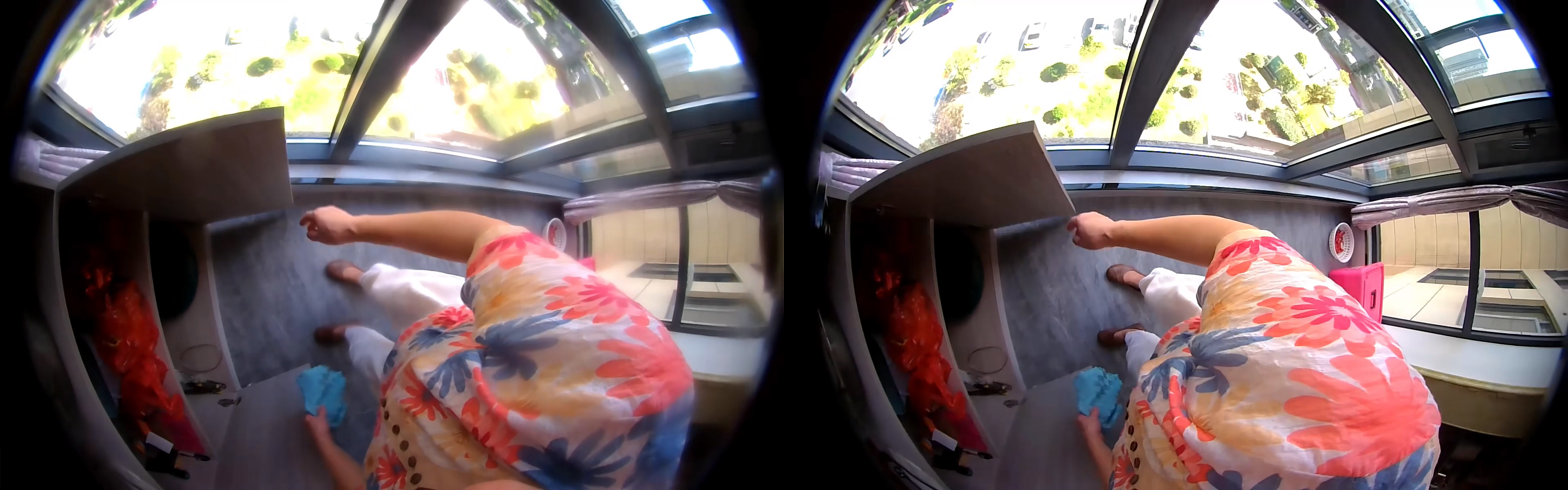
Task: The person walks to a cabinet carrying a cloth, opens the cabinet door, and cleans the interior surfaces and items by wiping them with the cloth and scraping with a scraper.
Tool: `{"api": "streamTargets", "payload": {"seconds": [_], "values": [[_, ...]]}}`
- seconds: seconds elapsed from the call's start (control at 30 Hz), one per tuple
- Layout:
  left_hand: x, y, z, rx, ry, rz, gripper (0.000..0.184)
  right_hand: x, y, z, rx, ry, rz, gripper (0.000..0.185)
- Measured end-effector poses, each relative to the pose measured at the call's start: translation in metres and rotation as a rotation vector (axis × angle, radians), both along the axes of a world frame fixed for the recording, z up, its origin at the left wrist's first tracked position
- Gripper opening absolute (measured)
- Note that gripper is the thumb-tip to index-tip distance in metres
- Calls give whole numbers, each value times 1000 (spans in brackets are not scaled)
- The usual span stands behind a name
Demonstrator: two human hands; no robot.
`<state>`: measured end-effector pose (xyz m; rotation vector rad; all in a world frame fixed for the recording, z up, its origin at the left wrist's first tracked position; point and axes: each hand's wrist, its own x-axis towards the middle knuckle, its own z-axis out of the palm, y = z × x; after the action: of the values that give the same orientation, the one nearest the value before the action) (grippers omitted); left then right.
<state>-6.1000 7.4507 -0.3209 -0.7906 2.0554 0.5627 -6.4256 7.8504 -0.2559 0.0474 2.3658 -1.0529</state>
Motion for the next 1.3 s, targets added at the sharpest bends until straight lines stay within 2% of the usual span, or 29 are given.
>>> {"api": "streamTargets", "payload": {"seconds": [0.03,0.07,0.13,0.17,0.2,0.27,0.37,0.43,0.47,0.5,0.53,0.57,0.6,0.63,0.67,0.73,0.8,0.87,0.93,0.97,1.03,1.13,1.2,1.3], "values": [[0,4,-1,11,-4,-4,46,22,-5,15,85,-136,206,32],[-1,11,1,41,13,44,46,46,-5,9,47,-219,370,44],[-5,20,8,102,49,139,44,88,5,-8,43,-359,696,49],[-2,18,2,102,55,145,44,96,9,10,142,-343,935,51],[5,15,-9,101,60,152,43,116,16,-19,219,-513,903,57],[6,14,-13,85,49,149,43,116,16,-3,513,-703,1213,44],[0,6,-14,58,23,105,47,147,29,-54,581,-579,1012,36],[23,-16,-55,52,35,100,49,170,32,-87,610,-825,660,44],[47,-27,-82,144,101,134,50,166,33,-77,544,-751,1005,34],[36,-8,-57,137,91,165,46,162,32,-63,454,-608,1318,25],[12,10,-16,283,163,311,44,141,23,-4,328,-612,1288,24],[13,6,-16,115,127,122,44,135,18,12,199,-663,1308,19],[16,3,-20,122,158,181,44,129,14,27,69,-721,1322,16],[11,0,-14,100,208,114,44,131,15,35,52,-763,1376,16],[-7,0,13,44,264,87,42,115,-12,62,91,-908,1400,15],[-5,-8,16,27,352,136,37,97,-49,89,20,-1045,1383,14],[-8,-10,25,95,366,195,35,105,-70,71,69,-1148,1423,15],[-3,-13,19,136,403,253,34,122,-103,42,-58,-971,1551,20],[7,-8,4,147,448,328,36,156,-115,0,-291,-1038,1234,25],[11,-3,-6,123,452,356,35,174,-121,-29,-182,-1174,1197,32],[20,4,-26,70,456,416,34,206,-135,-59,-232,-734,1387,38],[15,16,-22,35,412,457,34,203,-174,-52,-119,-929,1524,40],[8,27,-24,29,428,588,34,210,-161,-84,-64,-905,1783,42],[-10,51,-27,45,414,759,35,173,-148,-64,-211,-1387,1821,43]]}}
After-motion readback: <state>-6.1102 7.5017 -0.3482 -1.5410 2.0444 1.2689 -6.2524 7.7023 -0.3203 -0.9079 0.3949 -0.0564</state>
